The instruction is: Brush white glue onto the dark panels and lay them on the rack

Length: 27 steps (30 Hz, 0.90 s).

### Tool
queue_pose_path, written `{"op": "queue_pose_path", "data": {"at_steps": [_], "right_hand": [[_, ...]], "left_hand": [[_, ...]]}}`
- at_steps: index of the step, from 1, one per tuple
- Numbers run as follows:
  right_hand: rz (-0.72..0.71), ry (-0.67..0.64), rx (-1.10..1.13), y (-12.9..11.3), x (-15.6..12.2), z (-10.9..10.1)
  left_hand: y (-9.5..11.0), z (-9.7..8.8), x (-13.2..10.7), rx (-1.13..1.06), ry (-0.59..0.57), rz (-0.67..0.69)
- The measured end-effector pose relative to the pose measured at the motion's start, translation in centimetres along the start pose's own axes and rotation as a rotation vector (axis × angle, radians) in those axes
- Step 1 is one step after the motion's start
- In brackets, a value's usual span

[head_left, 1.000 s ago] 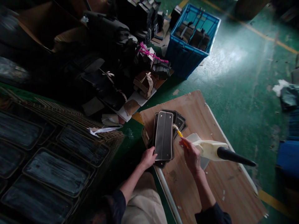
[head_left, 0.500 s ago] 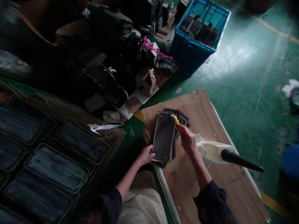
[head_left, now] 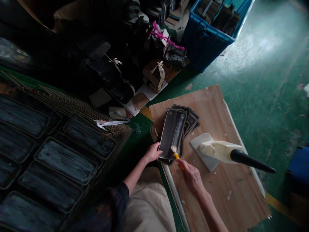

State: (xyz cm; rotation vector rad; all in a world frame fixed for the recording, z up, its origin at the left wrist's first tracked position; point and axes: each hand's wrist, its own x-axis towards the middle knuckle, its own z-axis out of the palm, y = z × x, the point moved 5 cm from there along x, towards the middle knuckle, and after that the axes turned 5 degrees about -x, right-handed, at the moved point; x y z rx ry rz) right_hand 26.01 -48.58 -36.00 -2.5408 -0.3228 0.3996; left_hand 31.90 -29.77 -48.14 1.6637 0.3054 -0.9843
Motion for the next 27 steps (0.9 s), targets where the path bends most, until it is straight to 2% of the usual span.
{"op": "queue_pose_path", "data": {"at_steps": [2,4,8,11,14,18,20,23,25,27], "right_hand": [[0.026,-0.059,0.066,-0.7,-1.3,0.0],[0.065,-0.124,0.145,-0.7,-1.5,-0.4],[0.113,-0.206,0.301,1.5,1.5,-1.7],[0.119,-0.134,0.315,4.3,5.4,-3.0],[0.119,0.019,0.267,6.4,9.4,-4.6],[0.098,0.303,0.234,7.3,13.4,-6.7],[0.085,0.396,0.207,7.0,14.7,-7.2],[0.031,0.409,0.127,5.9,15.6,-6.8],[-0.017,0.349,0.079,5.0,15.0,-5.7],[-0.051,0.254,0.051,3.9,13.3,-4.3]], "left_hand": [[0.2,0.0,-0.1,0.016,-0.013,0.013],[0.4,0.0,-0.2,0.037,-0.021,0.023],[0.8,0.0,-0.3,0.088,-0.027,0.031],[0.9,0.0,-0.1,0.113,-0.016,0.067],[1.1,-0.1,0.2,0.195,-0.015,0.115],[1.3,-0.1,0.3,0.307,-0.047,0.111],[1.5,-0.2,0.2,0.344,-0.047,0.105],[1.7,-0.3,0.1,0.382,-0.047,0.071],[1.8,-0.4,0.1,0.381,-0.054,0.052],[1.8,-0.4,0.1,0.366,-0.067,0.045]]}}
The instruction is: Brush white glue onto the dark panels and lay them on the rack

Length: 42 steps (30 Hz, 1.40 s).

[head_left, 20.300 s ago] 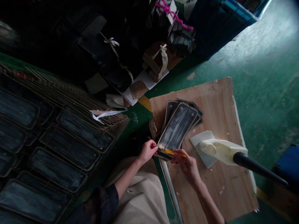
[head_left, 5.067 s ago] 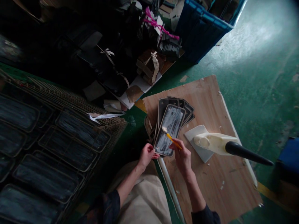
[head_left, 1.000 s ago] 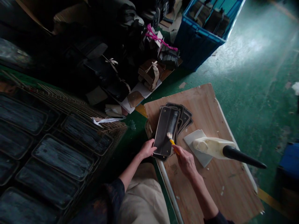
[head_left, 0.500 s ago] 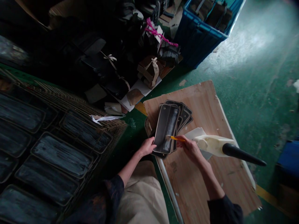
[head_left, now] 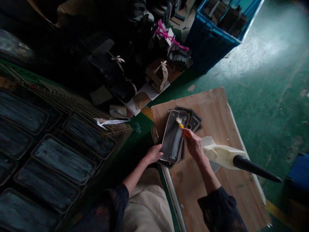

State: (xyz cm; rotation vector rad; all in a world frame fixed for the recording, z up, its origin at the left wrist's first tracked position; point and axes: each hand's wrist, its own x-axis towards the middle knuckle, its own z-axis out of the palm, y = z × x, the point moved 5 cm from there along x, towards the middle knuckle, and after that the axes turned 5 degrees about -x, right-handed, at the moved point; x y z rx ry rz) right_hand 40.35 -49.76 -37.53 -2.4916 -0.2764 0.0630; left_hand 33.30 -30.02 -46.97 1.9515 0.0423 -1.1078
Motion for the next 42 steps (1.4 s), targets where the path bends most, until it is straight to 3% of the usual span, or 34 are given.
{"op": "queue_pose_path", "data": {"at_steps": [7,11,15,18,23,28,31,35,42], "right_hand": [[0.006,-0.315,0.093,-4.5,-10.2,1.5],[0.141,-0.417,0.233,-4.9,-12.2,1.1],[0.289,-0.469,0.385,-3.5,-10.9,0.8],[0.343,-0.462,0.493,-1.9,-9.2,1.1],[0.435,-0.239,0.452,-0.9,-8.0,0.1],[0.449,-0.441,0.59,-2.7,-8.8,1.1],[0.467,-0.447,0.627,-1.8,-7.8,2.3],[0.451,-0.283,0.651,0.7,-4.2,2.7],[0.367,0.146,0.595,2.8,1.1,0.9]], "left_hand": [[-0.2,-0.1,0.2,-0.001,0.016,0.05],[-0.5,0.1,0.2,-0.062,0.032,0.034],[-1.2,0.7,-0.4,-0.283,0.076,-0.02],[-1.2,0.9,-0.9,-0.302,0.132,-0.002],[-0.9,0.5,-1.1,-0.199,0.178,0.073],[-0.9,0.3,-0.8,-0.125,0.183,0.128],[-0.7,0.5,-0.6,-0.094,0.142,0.135],[-0.3,0.6,-0.4,-0.051,0.093,0.117],[-0.1,0.6,-0.2,0.039,0.042,0.09]]}}
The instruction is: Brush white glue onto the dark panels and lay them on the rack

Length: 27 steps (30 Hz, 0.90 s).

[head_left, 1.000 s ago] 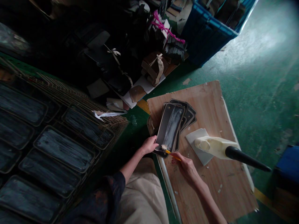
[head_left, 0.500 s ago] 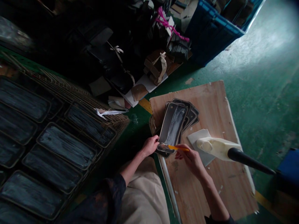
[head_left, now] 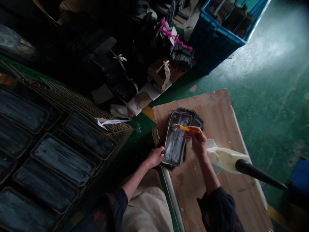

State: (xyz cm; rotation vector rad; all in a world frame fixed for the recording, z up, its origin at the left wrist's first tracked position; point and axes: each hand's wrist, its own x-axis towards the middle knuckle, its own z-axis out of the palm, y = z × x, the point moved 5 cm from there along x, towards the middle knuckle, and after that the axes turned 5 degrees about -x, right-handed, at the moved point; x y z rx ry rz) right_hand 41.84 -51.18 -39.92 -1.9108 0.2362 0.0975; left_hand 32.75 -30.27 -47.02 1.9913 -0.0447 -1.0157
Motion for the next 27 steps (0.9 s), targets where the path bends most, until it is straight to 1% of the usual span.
{"op": "queue_pose_path", "data": {"at_steps": [2,4,6,8,10,12,14,16,17,19,21,23,25,27], "right_hand": [[-0.077,0.057,-0.07,-0.7,0.5,-0.1],[-0.168,0.072,-0.153,-1.5,0.7,0.1],[-0.246,0.047,-0.229,-1.9,0.6,0.7],[-0.287,-0.017,-0.29,-1.9,0.3,1.5],[-0.288,-0.096,-0.346,-1.6,-0.3,2.0],[-0.261,-0.18,-0.381,-1.4,-1.3,2.1],[-0.211,-0.281,-0.383,-1.4,-2.3,1.8],[-0.144,-0.367,-0.34,-1.7,-2.8,1.4],[-0.118,-0.372,-0.304,-2.0,-2.7,1.1],[-0.107,-0.294,-0.235,-2.5,-1.5,0.6],[-0.137,-0.176,-0.219,-2.8,0.3,0.3],[-0.188,-0.11,-0.271,-2.6,1.8,0.6],[-0.246,-0.114,-0.347,-2.3,2.5,1.1],[-0.284,-0.167,-0.409,-2.0,2.2,1.5]], "left_hand": [[-0.2,0.2,0.0,0.028,0.011,-0.032],[-0.2,0.3,0.0,0.035,0.055,-0.053],[-0.2,0.4,-0.2,0.038,0.104,-0.073],[-0.1,0.6,-0.4,0.056,0.117,-0.089],[0.0,0.8,-0.6,0.079,0.095,-0.085],[0.2,0.9,-0.7,0.085,0.079,-0.064],[0.1,0.8,-0.7,0.078,0.078,-0.056],[0.0,0.8,-0.7,0.073,0.088,-0.045],[0.0,0.8,-0.7,0.075,0.092,-0.034],[0.0,0.9,-0.7,0.079,0.099,-0.012],[0.0,1.0,-0.6,0.076,0.099,-0.005],[-0.1,1.1,-0.6,0.07,0.089,-0.021],[-0.2,1.1,-0.5,0.068,0.079,-0.035],[-0.3,1.0,-0.5,0.071,0.073,-0.046]]}}
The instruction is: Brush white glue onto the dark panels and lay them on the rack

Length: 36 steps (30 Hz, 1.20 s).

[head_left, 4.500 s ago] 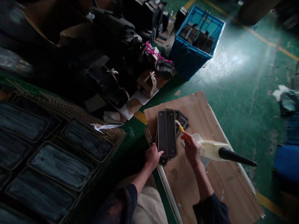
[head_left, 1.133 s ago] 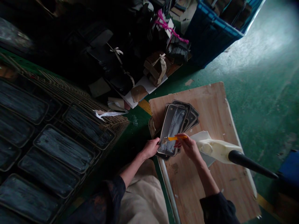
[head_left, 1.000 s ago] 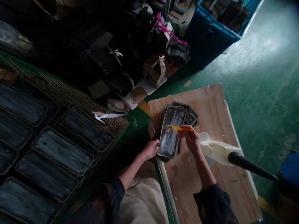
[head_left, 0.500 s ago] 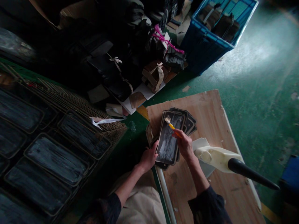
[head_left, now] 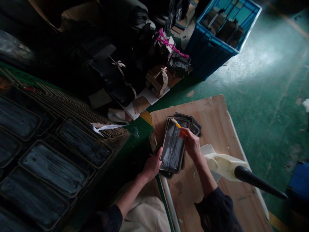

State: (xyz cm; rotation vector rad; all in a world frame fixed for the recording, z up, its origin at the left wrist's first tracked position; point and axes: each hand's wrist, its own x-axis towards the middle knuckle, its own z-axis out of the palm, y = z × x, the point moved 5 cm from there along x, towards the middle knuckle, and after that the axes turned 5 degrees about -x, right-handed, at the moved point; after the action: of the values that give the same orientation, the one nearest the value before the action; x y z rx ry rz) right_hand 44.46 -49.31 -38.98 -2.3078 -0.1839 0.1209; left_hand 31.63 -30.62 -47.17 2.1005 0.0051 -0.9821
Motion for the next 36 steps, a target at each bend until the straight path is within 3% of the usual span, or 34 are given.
{"op": "queue_pose_path", "data": {"at_steps": [4,9,17,22,27,31,36], "right_hand": [[0.025,-0.104,-0.01,-0.4,-1.7,0.0],[0.001,-0.013,0.045,-0.2,-0.6,-0.5],[0.028,0.075,-0.056,2.4,0.1,-1.2],[0.03,0.105,-0.141,1.2,-1.6,-0.9],[0.05,-0.023,-0.129,-0.7,-3.2,-0.4],[0.071,0.086,-0.085,-0.6,-2.5,-1.5],[0.021,0.017,-0.132,-0.8,-4.2,0.4]], "left_hand": [[0.2,-0.2,-0.1,-0.034,0.014,0.021],[0.2,-0.2,-0.1,-0.033,0.018,0.006],[0.5,-0.3,-0.1,0.0,-0.008,-0.052],[0.6,-0.4,-0.2,-0.004,0.003,-0.035],[0.7,-0.5,-0.2,-0.012,0.03,0.008],[0.5,-0.5,-0.3,-0.015,0.039,-0.009],[0.4,-0.7,-0.3,-0.055,0.061,-0.009]]}}
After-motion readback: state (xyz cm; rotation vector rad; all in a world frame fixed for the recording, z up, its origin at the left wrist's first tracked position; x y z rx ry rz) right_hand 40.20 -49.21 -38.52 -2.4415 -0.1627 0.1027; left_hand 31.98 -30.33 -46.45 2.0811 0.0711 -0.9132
